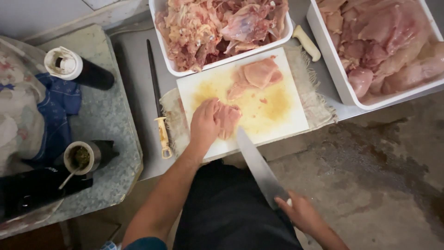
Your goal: Trimming and filleting raw chicken breasts on a cutting board and placing them into a tray.
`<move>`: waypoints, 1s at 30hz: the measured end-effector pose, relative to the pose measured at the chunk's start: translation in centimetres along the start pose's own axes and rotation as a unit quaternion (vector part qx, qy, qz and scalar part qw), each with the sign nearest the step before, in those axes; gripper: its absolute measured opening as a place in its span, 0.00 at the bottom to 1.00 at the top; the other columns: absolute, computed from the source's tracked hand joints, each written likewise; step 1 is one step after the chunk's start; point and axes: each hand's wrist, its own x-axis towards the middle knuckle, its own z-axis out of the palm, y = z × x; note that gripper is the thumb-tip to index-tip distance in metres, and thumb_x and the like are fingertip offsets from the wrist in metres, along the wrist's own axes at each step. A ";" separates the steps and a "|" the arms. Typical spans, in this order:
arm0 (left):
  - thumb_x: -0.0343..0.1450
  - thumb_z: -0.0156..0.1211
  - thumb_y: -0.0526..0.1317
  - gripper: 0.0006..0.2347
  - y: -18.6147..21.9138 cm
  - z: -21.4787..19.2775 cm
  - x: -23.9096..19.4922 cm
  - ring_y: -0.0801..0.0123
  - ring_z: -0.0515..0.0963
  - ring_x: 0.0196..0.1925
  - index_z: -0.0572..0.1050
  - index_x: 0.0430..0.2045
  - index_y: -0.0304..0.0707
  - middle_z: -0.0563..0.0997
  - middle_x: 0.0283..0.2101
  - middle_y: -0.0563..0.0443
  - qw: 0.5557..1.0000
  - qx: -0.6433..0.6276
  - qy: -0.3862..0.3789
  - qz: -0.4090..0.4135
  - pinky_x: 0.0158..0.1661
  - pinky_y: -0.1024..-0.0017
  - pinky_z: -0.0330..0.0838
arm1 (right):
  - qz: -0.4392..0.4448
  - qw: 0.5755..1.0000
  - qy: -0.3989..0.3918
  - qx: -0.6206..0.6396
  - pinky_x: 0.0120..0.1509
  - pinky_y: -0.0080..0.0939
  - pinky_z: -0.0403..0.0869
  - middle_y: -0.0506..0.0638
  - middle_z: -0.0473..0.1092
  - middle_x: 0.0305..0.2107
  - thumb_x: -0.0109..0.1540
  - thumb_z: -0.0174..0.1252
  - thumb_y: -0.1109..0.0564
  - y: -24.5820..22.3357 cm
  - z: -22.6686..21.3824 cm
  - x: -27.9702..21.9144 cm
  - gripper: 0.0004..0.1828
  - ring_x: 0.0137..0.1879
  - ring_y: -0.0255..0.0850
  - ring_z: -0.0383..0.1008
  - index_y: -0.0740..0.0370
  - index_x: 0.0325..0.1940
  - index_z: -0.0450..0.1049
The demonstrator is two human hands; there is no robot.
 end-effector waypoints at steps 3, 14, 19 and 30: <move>0.70 0.62 0.32 0.07 0.9 -0.5 0.9 0.49 0.77 0.35 0.77 0.41 0.37 0.78 0.37 0.45 0.998 0.070 0.005 0.002 0.34 0.56 0.72 | -0.015 0.999 0.023 0.034 0.44 0.37 0.75 0.42 0.81 0.34 0.66 0.49 0.35 -2.9 -1.0 -0.8 0.22 0.40 0.35 0.81 0.48 0.50 0.79; 0.70 0.53 0.31 0.12 -0.1 -2.6 0.1 0.62 0.79 0.43 0.67 0.46 0.49 0.78 0.45 0.53 0.950 -0.117 -0.169 -0.236 0.42 0.67 0.72 | -0.110 0.990 0.050 0.066 0.41 0.43 0.73 0.49 0.78 0.32 0.66 0.50 0.36 -5.9 -0.2 2.6 0.21 0.34 0.41 0.79 0.55 0.44 0.73; 0.76 0.48 0.32 0.16 -0.7 -2.4 -0.4 0.62 0.75 0.59 0.75 0.56 0.45 0.78 0.59 0.53 0.957 -0.135 -0.181 -0.181 0.55 0.65 0.71 | -0.088 0.993 0.040 0.066 0.31 0.42 0.74 0.49 0.77 0.25 0.67 0.51 0.38 -6.8 -0.2 2.2 0.19 0.21 0.40 0.77 0.55 0.39 0.72; 0.70 0.60 0.35 0.21 -1.3 -2.2 -1.1 0.51 0.83 0.40 0.76 0.60 0.49 0.80 0.39 0.43 0.992 -0.039 -0.063 -0.104 0.45 0.64 0.79 | -0.175 0.974 0.142 -0.003 0.54 0.65 0.75 0.69 0.77 0.32 0.65 0.55 0.33 -9.5 1.6 5.2 0.28 0.49 0.69 0.78 0.62 0.38 0.71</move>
